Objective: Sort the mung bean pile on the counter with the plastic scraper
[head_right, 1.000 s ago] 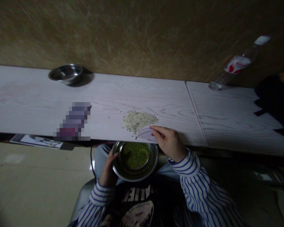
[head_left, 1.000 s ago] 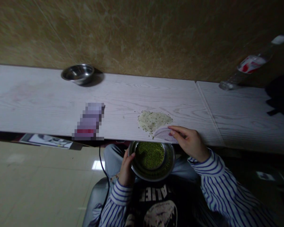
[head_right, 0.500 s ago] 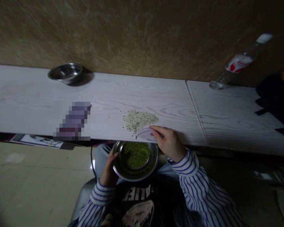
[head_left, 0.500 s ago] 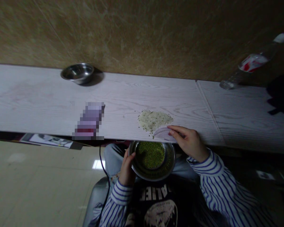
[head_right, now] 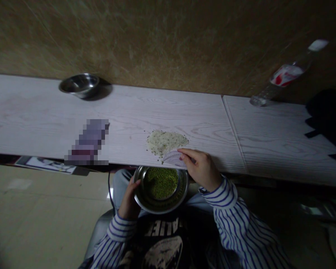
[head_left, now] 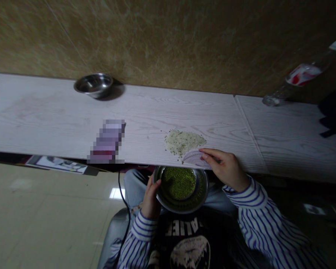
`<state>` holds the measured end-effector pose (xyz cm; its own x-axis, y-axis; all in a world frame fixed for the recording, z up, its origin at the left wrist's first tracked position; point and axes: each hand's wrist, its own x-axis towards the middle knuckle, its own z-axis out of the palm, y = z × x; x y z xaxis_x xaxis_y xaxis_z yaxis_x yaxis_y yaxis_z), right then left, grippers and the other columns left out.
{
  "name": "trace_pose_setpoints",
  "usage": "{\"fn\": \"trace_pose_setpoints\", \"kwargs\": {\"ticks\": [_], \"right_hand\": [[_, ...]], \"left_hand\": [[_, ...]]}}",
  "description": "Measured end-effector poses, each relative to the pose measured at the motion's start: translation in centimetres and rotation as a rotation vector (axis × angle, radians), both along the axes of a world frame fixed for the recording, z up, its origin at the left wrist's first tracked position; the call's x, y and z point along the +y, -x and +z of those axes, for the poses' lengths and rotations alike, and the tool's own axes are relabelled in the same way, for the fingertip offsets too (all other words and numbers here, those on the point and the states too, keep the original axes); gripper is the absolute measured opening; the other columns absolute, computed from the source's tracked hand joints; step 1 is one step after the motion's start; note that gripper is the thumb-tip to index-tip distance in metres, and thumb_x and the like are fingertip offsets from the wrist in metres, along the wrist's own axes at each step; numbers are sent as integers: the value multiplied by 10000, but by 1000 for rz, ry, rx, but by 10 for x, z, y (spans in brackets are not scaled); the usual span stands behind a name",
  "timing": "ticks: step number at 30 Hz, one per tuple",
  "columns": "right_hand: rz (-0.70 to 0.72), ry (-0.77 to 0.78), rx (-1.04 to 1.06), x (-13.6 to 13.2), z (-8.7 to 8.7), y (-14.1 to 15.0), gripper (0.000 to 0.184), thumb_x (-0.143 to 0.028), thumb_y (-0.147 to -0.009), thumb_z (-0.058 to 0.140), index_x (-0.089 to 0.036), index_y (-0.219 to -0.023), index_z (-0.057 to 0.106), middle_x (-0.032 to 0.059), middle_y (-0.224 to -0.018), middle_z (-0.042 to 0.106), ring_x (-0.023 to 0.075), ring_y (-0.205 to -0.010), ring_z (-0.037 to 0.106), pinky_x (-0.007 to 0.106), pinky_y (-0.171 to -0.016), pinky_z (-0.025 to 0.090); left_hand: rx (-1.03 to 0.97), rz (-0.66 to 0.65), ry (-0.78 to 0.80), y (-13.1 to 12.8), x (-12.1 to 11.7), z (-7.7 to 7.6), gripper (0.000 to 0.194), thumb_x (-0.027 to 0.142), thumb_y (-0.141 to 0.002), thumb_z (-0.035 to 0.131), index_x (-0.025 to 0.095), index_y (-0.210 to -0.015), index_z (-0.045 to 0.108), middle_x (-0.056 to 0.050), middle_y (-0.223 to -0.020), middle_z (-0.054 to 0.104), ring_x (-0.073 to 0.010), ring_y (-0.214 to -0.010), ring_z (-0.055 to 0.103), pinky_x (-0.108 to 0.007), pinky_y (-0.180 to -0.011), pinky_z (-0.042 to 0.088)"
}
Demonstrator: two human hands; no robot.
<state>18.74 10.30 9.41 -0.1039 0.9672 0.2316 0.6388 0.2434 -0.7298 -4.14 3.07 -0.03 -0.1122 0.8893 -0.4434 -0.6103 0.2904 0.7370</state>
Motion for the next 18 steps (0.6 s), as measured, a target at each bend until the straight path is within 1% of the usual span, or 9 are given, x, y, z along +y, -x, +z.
{"fn": "trace_pose_setpoints", "kwargs": {"ticks": [3, 9, 14, 18], "right_hand": [[8, 16, -11, -1, -1, -1, 271, -276, -910, 581, -203, -1061, 794, 91, -949, 814, 233, -875, 778, 367, -831, 630], [21, 21, -28, -2, -3, -1, 278, -266, -916, 581, -196, -1088, 788, 89, -973, 812, 226, -891, 776, 352, -838, 626], [28, 15, -22, -1, 0, 4, 266, -253, -905, 582, -211, -1058, 796, 80, -955, 815, 226, -888, 776, 354, -841, 626], [33, 0, -20, 1, 1, 9, 273, -244, -898, 576, -203, -1054, 796, 84, -955, 815, 227, -887, 777, 354, -833, 629]], "left_hand": [[9, -1, -1, -1, 0, 2, 433, 352, -785, 714, 253, -1207, 719, -68, -1248, 729, -304, -1284, 578, -455, -1136, 378], [-42, -5, 8, -1, 1, 3, 460, 335, -769, 733, 238, -1218, 711, -67, -1235, 732, -325, -1310, 553, -471, -1160, 351], [-44, 5, 13, 1, 0, 1, 447, 331, -779, 727, 247, -1218, 708, -64, -1266, 722, -310, -1322, 548, -465, -1171, 330], [12, -6, -3, 1, -1, 2, 436, 345, -789, 709, 241, -1212, 710, -76, -1292, 706, -305, -1304, 568, -471, -1155, 352]]}}
